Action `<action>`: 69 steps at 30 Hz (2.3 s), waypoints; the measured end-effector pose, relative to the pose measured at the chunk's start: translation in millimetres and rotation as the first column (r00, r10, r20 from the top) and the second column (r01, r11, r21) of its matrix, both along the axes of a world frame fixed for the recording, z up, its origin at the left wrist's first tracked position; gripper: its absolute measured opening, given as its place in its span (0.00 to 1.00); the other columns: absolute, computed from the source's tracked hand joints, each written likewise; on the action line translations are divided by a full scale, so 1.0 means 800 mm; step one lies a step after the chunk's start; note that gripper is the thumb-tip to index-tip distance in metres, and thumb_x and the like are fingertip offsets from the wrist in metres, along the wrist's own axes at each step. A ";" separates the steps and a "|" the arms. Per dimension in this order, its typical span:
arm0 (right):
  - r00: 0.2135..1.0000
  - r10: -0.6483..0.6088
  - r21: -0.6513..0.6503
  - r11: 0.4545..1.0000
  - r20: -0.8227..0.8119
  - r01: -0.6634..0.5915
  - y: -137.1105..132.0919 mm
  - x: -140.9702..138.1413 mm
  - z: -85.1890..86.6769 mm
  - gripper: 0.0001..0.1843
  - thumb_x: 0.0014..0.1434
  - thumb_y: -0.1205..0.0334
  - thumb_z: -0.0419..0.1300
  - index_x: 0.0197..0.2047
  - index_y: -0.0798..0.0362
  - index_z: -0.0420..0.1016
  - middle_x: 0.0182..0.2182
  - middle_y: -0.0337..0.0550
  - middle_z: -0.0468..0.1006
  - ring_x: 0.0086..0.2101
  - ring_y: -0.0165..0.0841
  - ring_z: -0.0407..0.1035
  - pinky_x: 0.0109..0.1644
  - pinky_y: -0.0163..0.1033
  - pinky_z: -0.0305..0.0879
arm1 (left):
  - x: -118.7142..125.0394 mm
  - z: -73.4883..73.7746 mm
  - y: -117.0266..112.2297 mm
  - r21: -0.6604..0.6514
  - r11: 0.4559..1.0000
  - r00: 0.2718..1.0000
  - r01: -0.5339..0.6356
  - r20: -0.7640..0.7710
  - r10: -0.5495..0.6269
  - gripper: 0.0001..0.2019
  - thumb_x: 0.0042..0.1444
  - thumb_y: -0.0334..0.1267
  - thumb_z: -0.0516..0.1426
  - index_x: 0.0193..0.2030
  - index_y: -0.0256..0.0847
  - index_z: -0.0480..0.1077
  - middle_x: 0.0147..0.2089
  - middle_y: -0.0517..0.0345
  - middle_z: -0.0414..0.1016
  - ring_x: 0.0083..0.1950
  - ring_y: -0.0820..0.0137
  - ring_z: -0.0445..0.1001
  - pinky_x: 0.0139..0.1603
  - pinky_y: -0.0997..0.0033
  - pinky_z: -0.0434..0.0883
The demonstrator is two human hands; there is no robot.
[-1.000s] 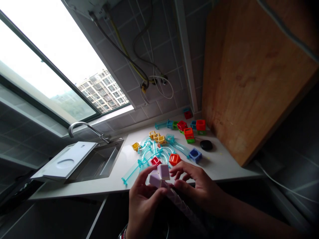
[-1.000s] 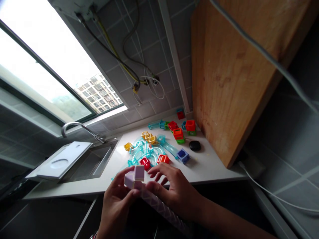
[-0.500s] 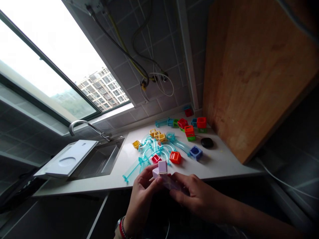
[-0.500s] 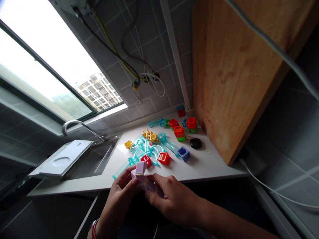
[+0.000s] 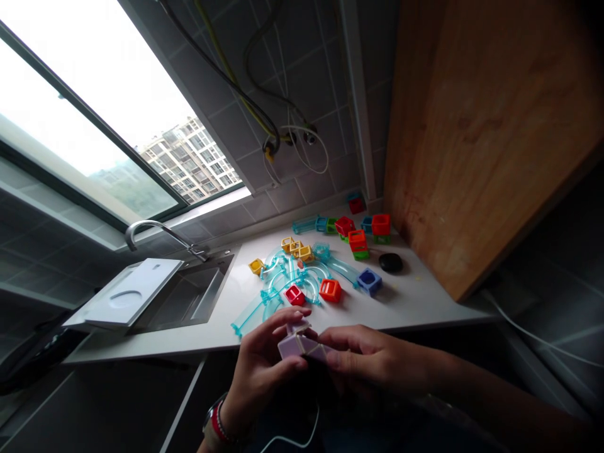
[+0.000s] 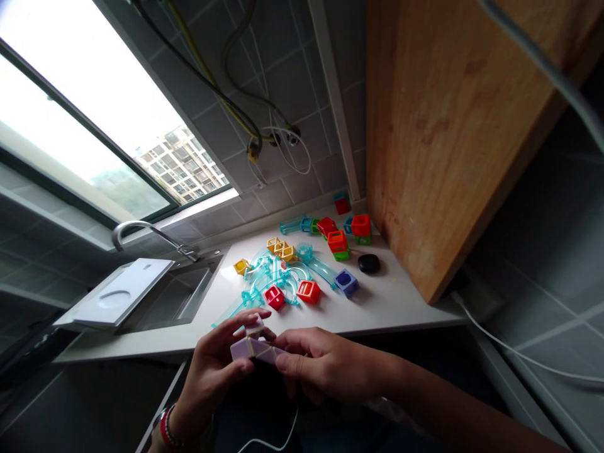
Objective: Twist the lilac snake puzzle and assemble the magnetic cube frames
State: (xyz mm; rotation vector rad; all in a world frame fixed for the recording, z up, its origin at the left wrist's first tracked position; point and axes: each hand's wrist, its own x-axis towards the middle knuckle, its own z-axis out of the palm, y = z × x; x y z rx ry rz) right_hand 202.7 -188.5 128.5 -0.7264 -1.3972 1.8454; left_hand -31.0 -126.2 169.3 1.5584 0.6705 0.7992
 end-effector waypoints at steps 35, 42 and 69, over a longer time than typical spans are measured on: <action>0.993 0.117 -0.042 0.992 0.029 -0.115 0.001 0.016 0.007 0.27 0.67 0.36 0.59 0.43 0.56 0.73 0.27 0.36 0.74 0.21 0.23 0.63 0.22 0.25 0.56 | -0.001 -0.029 -0.012 0.445 0.892 0.995 0.082 0.008 -0.095 0.40 0.37 0.55 0.76 0.56 0.48 0.71 0.45 0.50 0.79 0.42 0.58 0.79 0.42 0.59 0.78; 0.988 0.152 -0.076 0.986 0.034 -0.149 0.000 0.013 0.006 0.27 0.67 0.35 0.59 0.40 0.54 0.71 0.25 0.35 0.72 0.21 0.23 0.62 0.22 0.25 0.56 | 0.008 -0.038 -0.019 0.226 0.970 0.987 0.095 0.108 -0.122 0.33 0.39 0.57 0.76 0.47 0.47 0.68 0.38 0.57 0.74 0.36 0.67 0.71 0.36 0.67 0.69; 0.714 -0.264 0.485 0.866 0.648 -0.120 -0.031 -0.027 0.020 0.18 0.68 0.45 0.61 0.45 0.51 0.80 0.38 0.46 0.87 0.37 0.42 0.81 0.35 0.37 0.61 | -0.018 -0.033 0.002 -0.649 0.761 0.832 0.019 -0.411 -0.371 0.28 0.61 0.64 0.58 0.33 0.36 0.74 0.24 0.56 0.75 0.21 0.69 0.73 0.21 0.74 0.67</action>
